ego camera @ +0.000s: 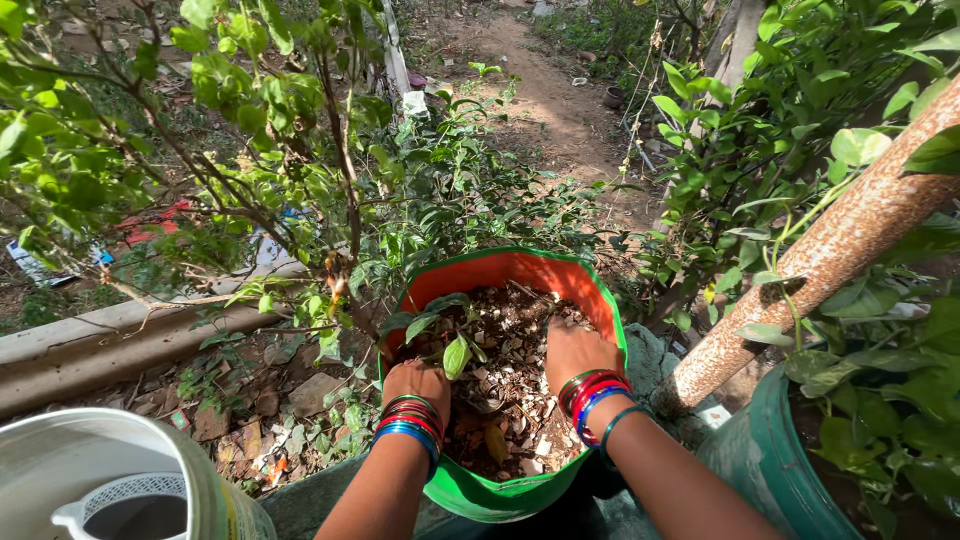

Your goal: The person uses their hands to mix soil and white organic material into a green grow bag containing a small plant. They spread the mixture evenly around the base of the plant and press it into the container.

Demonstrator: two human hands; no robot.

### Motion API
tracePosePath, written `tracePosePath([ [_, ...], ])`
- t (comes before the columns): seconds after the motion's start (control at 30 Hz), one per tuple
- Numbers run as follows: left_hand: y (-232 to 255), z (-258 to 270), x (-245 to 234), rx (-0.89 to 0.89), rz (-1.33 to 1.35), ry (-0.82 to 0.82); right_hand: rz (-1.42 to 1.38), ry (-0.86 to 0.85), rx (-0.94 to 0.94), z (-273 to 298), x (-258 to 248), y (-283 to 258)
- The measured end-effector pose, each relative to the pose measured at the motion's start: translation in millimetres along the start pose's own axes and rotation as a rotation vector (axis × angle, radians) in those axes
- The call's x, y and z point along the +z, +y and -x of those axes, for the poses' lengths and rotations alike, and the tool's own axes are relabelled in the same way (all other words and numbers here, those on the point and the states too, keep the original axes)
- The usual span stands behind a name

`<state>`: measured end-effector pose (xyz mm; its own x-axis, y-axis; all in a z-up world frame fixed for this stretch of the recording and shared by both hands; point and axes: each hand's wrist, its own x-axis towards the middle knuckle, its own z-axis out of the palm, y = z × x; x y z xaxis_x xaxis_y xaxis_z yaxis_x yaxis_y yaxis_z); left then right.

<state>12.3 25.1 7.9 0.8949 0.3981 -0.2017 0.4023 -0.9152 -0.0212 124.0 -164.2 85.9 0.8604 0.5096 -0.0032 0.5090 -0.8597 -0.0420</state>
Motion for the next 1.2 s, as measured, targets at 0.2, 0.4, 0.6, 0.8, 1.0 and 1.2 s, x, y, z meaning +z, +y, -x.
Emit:
tracePosePath([
  [0.2,0.8,-1.9,-2.5,0.003,-0.030,-0.014,-0.060,-0.110,-0.044,-10.8,26.3,5.5],
  [0.4,0.5,-4.9,1.6,0.029,-0.088,-0.041,-0.100,-0.207,-0.097,-0.9,-6.4,15.7],
  [0.6,2.3,-1.0,-10.6,0.018,-0.080,-0.091,-0.030,-0.149,-0.024,-6.9,-1.6,9.6],
  [0.8,3.1,5.1,-21.5,-0.015,0.008,-0.072,-0.054,-0.234,-0.189,8.3,-4.7,18.3],
  [1.0,1.0,-0.4,-19.0,-0.090,0.108,-0.111,-0.074,-0.169,-0.086,18.7,-11.9,17.4],
  [1.2,-4.7,-13.2,15.8,-0.079,0.168,0.202,-0.098,-0.167,-0.022,-5.7,14.9,3.5],
])
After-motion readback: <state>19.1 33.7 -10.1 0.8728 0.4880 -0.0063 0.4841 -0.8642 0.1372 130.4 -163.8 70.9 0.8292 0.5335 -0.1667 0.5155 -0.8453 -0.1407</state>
